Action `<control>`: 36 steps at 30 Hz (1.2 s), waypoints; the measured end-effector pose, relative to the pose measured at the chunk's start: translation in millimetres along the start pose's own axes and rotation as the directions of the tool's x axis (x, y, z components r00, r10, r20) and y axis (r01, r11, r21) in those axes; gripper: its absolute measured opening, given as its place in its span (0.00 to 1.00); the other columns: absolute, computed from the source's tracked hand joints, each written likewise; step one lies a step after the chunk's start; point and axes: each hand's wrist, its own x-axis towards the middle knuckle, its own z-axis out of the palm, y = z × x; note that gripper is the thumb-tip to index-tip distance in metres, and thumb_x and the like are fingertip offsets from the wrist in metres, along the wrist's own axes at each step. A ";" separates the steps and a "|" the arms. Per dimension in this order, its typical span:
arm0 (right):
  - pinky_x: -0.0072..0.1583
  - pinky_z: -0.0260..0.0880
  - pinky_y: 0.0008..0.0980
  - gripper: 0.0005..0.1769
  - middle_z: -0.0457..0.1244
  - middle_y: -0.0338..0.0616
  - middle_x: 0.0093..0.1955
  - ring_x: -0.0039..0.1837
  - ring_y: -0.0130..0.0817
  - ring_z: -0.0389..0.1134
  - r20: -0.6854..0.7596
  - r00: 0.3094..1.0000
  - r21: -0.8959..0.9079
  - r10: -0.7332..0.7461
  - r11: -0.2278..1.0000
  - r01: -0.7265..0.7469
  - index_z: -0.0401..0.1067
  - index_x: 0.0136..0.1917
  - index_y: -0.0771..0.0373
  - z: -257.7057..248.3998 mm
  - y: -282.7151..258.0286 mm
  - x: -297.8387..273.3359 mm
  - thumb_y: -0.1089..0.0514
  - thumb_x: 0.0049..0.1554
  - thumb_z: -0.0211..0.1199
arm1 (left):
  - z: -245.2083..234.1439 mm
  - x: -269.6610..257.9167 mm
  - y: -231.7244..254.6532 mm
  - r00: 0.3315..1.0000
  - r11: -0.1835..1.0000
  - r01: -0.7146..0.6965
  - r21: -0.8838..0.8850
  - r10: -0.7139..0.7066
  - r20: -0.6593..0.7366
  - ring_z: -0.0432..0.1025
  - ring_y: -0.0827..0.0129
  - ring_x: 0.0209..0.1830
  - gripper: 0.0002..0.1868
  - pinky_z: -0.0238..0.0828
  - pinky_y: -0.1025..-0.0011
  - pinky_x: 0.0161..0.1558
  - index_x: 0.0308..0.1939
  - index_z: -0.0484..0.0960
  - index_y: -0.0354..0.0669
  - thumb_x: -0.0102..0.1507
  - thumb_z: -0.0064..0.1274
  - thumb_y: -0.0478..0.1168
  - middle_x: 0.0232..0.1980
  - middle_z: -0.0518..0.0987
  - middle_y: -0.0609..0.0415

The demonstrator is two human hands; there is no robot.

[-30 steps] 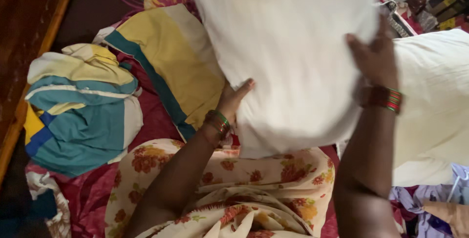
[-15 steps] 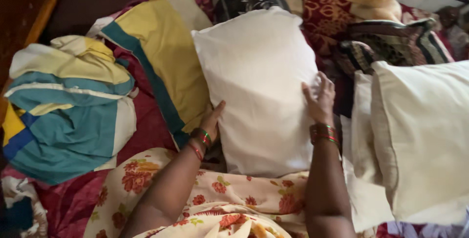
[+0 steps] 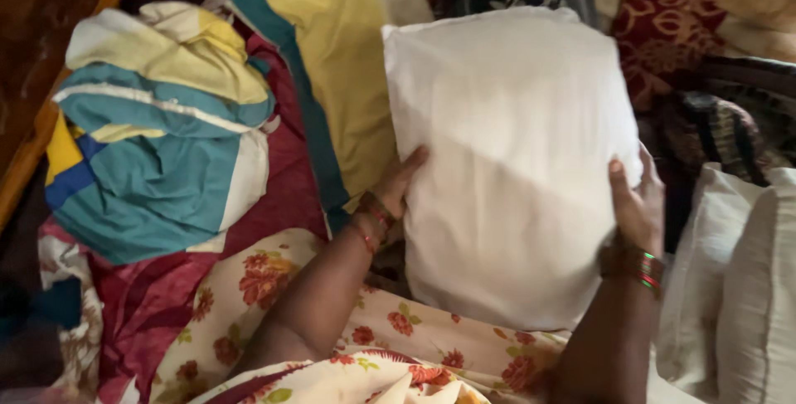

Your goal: The person turns a pillowcase inside out, then inserts a pillow into it. They adjust the fabric to fit the pillow and smooth the surface. The person repeats the process with a second pillow and pillowcase.

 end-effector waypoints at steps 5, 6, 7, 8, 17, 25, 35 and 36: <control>0.67 0.62 0.37 0.34 0.64 0.50 0.68 0.67 0.37 0.64 -0.068 0.997 -0.125 0.028 0.992 -0.036 0.68 0.75 0.70 -29.2 -21.8 -29.8 0.44 0.67 0.64 | 17.8 -9.8 24.0 0.992 0.981 0.023 0.192 -0.045 0.114 0.70 0.58 0.63 0.40 0.69 0.56 0.63 0.70 0.65 0.42 0.58 0.66 0.46 0.66 0.73 0.47; 0.70 0.62 0.41 0.36 0.64 0.52 0.69 0.70 0.41 0.63 -0.102 0.993 -0.162 -0.057 0.986 0.040 0.65 0.77 0.72 -31.8 -29.2 -38.7 0.45 0.68 0.66 | 22.1 -12.8 27.2 0.990 0.974 0.007 0.226 -0.038 0.132 0.70 0.58 0.63 0.40 0.69 0.56 0.63 0.69 0.65 0.41 0.58 0.66 0.46 0.66 0.73 0.47; 0.73 0.62 0.45 0.38 0.63 0.55 0.71 0.74 0.44 0.63 -0.137 0.980 -0.199 -0.144 0.973 0.116 0.62 0.79 0.73 -32.4 -38.5 -42.2 0.46 0.68 0.69 | 26.5 -15.6 31.8 0.989 0.966 -0.015 0.258 -0.024 0.149 0.70 0.58 0.63 0.40 0.69 0.57 0.63 0.69 0.65 0.40 0.58 0.66 0.46 0.66 0.73 0.47; 0.74 0.62 0.43 0.41 0.62 0.54 0.72 0.73 0.42 0.63 -0.123 0.976 -0.047 -0.177 0.984 0.173 0.58 0.80 0.73 -29.8 -49.6 -47.9 0.45 0.67 0.70 | 31.0 -20.5 36.5 0.987 0.959 -0.041 0.280 -0.004 0.159 0.70 0.59 0.63 0.40 0.68 0.57 0.63 0.69 0.65 0.40 0.58 0.66 0.45 0.65 0.73 0.47; 0.66 0.69 0.23 0.55 0.58 0.51 0.75 0.65 0.32 0.64 -0.223 0.955 0.399 -0.195 0.876 0.272 0.49 0.82 0.76 -67.0 -116.6 -115.3 0.43 0.62 0.77 | 84.9 -100.4 63.9 0.943 0.874 -0.312 0.373 0.238 0.232 0.69 0.60 0.63 0.40 0.66 0.59 0.64 0.67 0.63 0.33 0.58 0.67 0.42 0.64 0.72 0.45; 0.81 0.59 0.34 0.55 0.56 0.53 0.80 0.78 0.42 0.58 -0.327 0.794 0.064 -0.513 0.826 0.561 0.51 0.82 0.75 -133.4 -183.6 -139.8 0.48 0.57 0.80 | 149.5 -168.4 73.0 0.847 0.753 -0.498 0.429 0.319 0.424 0.68 0.61 0.63 0.40 0.65 0.61 0.65 0.65 0.62 0.28 0.57 0.68 0.40 0.63 0.71 0.44; 0.65 0.66 0.41 0.40 0.64 0.55 0.64 0.64 0.45 0.66 -0.314 0.899 -0.262 -0.306 0.938 0.228 0.64 0.72 0.73 -222.5 -284.5 -165.3 0.48 0.58 0.75 | 237.9 -233.7 48.1 0.636 0.722 -0.673 0.159 0.455 0.623 0.77 0.68 0.56 0.17 0.75 0.68 0.62 0.57 0.79 0.30 0.67 0.58 0.37 0.55 0.83 0.50; 0.64 0.66 0.42 0.40 0.64 0.56 0.64 0.63 0.47 0.66 -0.277 0.895 -0.338 -0.350 0.907 0.251 0.64 0.72 0.73 -223.7 -302.0 -164.8 0.48 0.58 0.75 | 238.4 -237.9 41.3 0.670 0.770 -0.614 0.172 0.394 0.630 0.78 0.68 0.55 0.17 0.76 0.68 0.61 0.57 0.80 0.30 0.68 0.58 0.38 0.55 0.84 0.50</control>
